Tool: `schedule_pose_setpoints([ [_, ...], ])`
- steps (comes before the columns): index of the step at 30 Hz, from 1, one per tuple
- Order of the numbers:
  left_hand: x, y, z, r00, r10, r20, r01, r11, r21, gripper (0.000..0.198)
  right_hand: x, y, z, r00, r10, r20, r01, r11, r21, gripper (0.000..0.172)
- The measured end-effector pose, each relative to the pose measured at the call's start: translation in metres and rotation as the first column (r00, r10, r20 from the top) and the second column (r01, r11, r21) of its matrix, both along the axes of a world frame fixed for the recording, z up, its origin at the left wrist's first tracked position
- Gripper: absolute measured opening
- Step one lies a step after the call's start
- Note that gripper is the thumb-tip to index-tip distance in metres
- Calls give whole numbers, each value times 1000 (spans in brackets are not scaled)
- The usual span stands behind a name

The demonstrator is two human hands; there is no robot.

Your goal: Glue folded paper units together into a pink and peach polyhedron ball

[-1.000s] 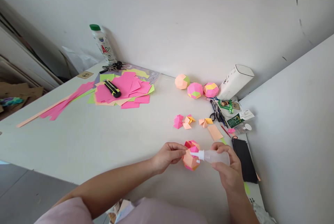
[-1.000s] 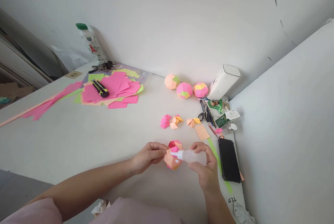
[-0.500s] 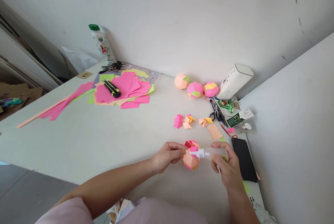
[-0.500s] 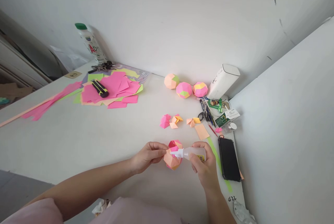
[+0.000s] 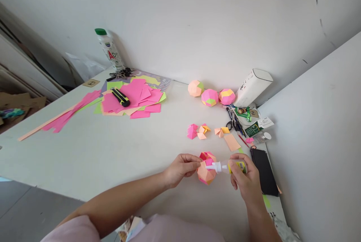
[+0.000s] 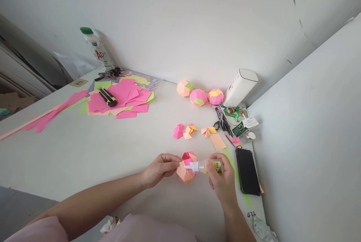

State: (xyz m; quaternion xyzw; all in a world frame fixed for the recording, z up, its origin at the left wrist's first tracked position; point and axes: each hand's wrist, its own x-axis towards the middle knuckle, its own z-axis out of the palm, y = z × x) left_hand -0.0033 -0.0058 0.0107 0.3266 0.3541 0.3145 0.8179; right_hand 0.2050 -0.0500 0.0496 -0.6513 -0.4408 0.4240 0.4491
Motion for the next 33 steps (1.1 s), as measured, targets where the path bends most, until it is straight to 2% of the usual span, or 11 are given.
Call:
schedule_pose_setpoints([
  [5,0,-1,-1,1000,-15,9,15,1000,-15,22,1,-2,-2,1000,-25,0,25,999,29,25],
  [9,0,-1,-2,999,-31,14,32,998,-58,26,-4,-7,0,1000,-23,10,21,988,156,21],
  [14,-1,0,-3,997,-55,53,60,993,-99,25,-8,-4,8,970,-106,-218,187,900,394,17],
  [17,0,1,-4,996,-63,66,70,992,-104,25,-2,6,6,907,-64,-415,201,934,295,24],
  [19,0,2,-4,996,-61,63,67,992,-103,24,4,13,-1,859,12,-512,104,975,198,31],
  [21,0,2,-4,998,-47,50,52,993,-107,23,7,20,-12,844,21,-536,68,987,145,33],
  [24,0,2,-2,999,-21,27,24,993,-112,24,9,28,-31,913,-82,-399,170,967,191,38],
  [27,0,2,0,1000,10,-3,-10,996,-92,29,10,35,-49,969,-85,-233,151,948,282,60],
  [29,0,2,1,999,42,-16,-43,996,-76,29,13,41,-59,988,-128,-88,149,942,301,55],
  [31,0,1,0,997,71,-8,-72,995,-62,29,17,45,-68,988,-144,62,123,957,264,40],
  [33,1,0,-1,996,84,-6,-84,995,-57,31,20,47,-74,977,-147,152,111,969,222,36],
])
